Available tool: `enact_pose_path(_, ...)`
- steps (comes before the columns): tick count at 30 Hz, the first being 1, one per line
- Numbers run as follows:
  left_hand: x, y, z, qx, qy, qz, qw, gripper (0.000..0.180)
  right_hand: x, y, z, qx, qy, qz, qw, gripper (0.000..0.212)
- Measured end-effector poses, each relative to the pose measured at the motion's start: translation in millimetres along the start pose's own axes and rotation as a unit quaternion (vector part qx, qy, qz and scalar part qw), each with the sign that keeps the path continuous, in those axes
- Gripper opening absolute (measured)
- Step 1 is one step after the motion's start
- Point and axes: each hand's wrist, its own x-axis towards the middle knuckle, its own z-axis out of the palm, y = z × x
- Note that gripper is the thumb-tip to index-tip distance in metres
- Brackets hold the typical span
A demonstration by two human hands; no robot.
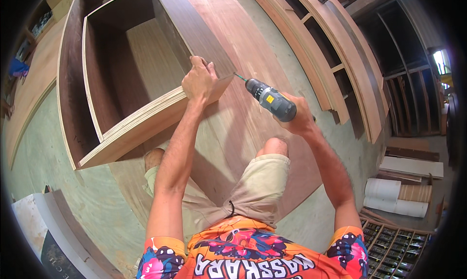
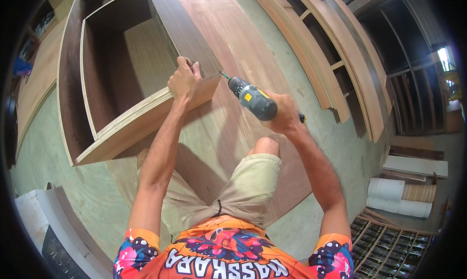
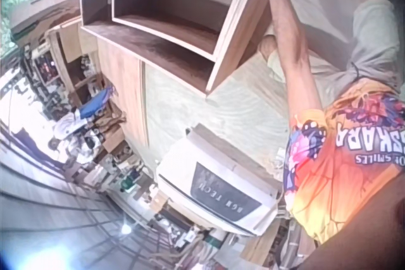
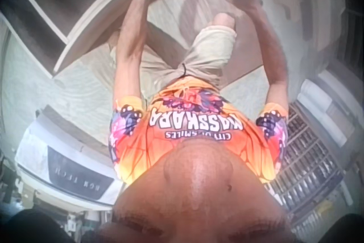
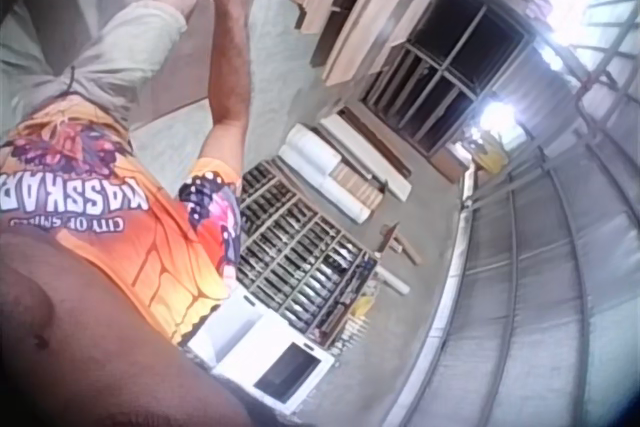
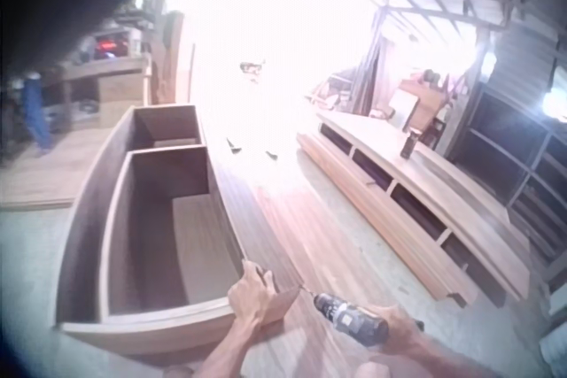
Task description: The person assembles a wooden cabinet by attaching panels with a power drill and screws while working on the floor of a workshop.
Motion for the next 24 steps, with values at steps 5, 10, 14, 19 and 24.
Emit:
enact_pose_path(5, -1, -2, -2, 0.013, 0.018, 0.024, 0.999, 0.031, -1, -13, -3, 0.048, -0.006, 0.052, 0.997, 0.034)
enact_pose_path(10, -1, 2, 1, 0.003, 0.000, 0.016, 1.000, 0.030, -8, -29, -12, 0.067, 0.011, 0.084, 0.994, 0.024)
enact_pose_path(14, -2, 2, 5, 0.037, 0.126, 0.091, 0.987, 0.029, -8, -34, -14, 0.117, 0.021, 0.143, 0.982, 0.021)
enact_pose_path(19, -19, 13, 21, -0.020, 0.063, 0.337, 0.939, 0.017, -20, -25, -2, 0.105, 0.024, 0.112, 0.988, 0.024)
enact_pose_path(24, -19, 26, 29, -0.023, 0.063, 0.370, 0.926, 0.010, -37, -19, 21, 0.197, 0.114, 0.139, 0.964, 0.024)
